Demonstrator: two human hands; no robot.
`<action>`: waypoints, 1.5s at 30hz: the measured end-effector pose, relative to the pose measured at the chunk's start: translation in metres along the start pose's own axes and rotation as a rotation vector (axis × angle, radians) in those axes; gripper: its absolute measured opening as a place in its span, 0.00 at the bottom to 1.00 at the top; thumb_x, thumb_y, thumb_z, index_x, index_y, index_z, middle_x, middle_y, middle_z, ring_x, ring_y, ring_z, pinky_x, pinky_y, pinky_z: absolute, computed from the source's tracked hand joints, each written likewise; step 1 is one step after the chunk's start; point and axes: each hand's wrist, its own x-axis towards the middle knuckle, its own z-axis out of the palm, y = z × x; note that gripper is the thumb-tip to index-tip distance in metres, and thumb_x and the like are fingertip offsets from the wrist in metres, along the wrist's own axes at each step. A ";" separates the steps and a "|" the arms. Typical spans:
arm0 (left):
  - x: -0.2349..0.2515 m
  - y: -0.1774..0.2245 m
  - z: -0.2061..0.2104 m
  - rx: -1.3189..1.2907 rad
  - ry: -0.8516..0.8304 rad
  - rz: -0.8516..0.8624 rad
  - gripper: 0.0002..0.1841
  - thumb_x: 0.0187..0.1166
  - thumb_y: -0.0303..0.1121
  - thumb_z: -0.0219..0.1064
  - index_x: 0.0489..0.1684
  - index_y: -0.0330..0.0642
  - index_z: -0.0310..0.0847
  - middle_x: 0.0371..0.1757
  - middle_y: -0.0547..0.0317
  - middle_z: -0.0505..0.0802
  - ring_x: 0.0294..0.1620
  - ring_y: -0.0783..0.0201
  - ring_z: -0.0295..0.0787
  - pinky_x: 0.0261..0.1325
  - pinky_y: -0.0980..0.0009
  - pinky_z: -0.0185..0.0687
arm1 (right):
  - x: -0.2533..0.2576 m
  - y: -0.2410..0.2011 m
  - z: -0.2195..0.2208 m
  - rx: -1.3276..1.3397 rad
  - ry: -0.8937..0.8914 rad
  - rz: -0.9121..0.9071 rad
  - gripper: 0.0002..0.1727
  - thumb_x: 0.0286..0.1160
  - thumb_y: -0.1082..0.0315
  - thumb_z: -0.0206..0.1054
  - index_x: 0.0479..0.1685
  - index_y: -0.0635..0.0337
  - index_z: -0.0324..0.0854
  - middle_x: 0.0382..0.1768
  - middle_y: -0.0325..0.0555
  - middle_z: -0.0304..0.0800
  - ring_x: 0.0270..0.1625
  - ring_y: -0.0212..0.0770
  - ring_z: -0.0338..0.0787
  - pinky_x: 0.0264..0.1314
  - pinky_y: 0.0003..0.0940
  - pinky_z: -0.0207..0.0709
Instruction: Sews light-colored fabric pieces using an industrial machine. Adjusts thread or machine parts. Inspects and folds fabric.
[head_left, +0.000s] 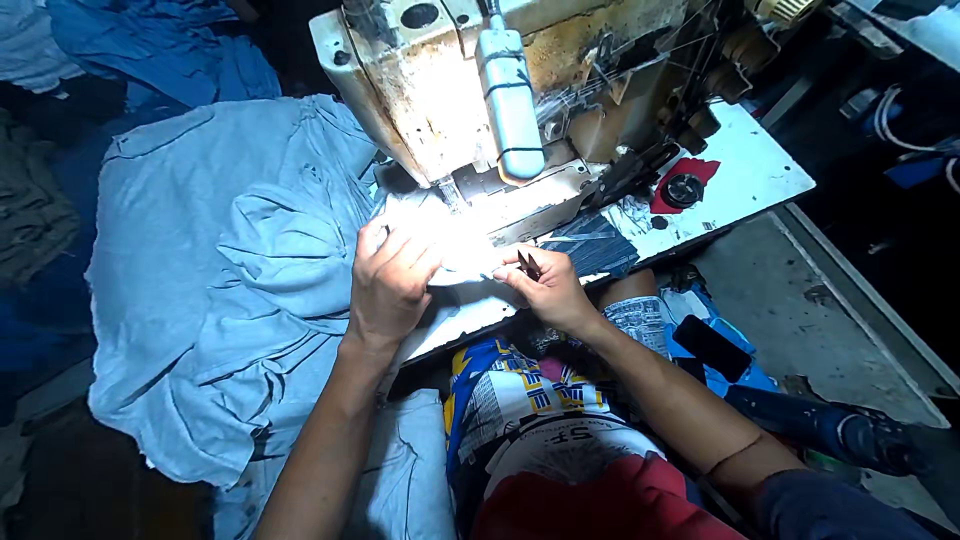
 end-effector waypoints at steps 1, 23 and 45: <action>0.001 -0.007 0.001 -0.035 0.012 0.016 0.11 0.79 0.23 0.62 0.46 0.39 0.93 0.51 0.50 0.95 0.61 0.46 0.88 0.80 0.44 0.67 | 0.005 0.001 0.002 0.004 0.004 -0.004 0.04 0.79 0.72 0.70 0.44 0.62 0.89 0.35 0.42 0.90 0.25 0.32 0.81 0.26 0.27 0.78; 0.015 -0.045 0.006 -0.118 -0.072 0.014 0.14 0.74 0.17 0.56 0.37 0.37 0.92 0.53 0.52 0.95 0.69 0.48 0.85 0.85 0.48 0.62 | 0.032 0.011 0.020 -0.046 0.059 -0.130 0.05 0.81 0.76 0.66 0.49 0.64 0.85 0.33 0.45 0.89 0.27 0.33 0.84 0.29 0.27 0.81; -0.035 0.040 -0.074 -0.009 -0.353 0.071 0.27 0.86 0.58 0.57 0.30 0.45 0.89 0.63 0.51 0.91 0.72 0.48 0.83 0.85 0.35 0.57 | 0.041 0.013 0.007 -0.156 -0.063 -0.192 0.08 0.83 0.74 0.66 0.54 0.63 0.86 0.42 0.45 0.92 0.41 0.33 0.91 0.47 0.30 0.88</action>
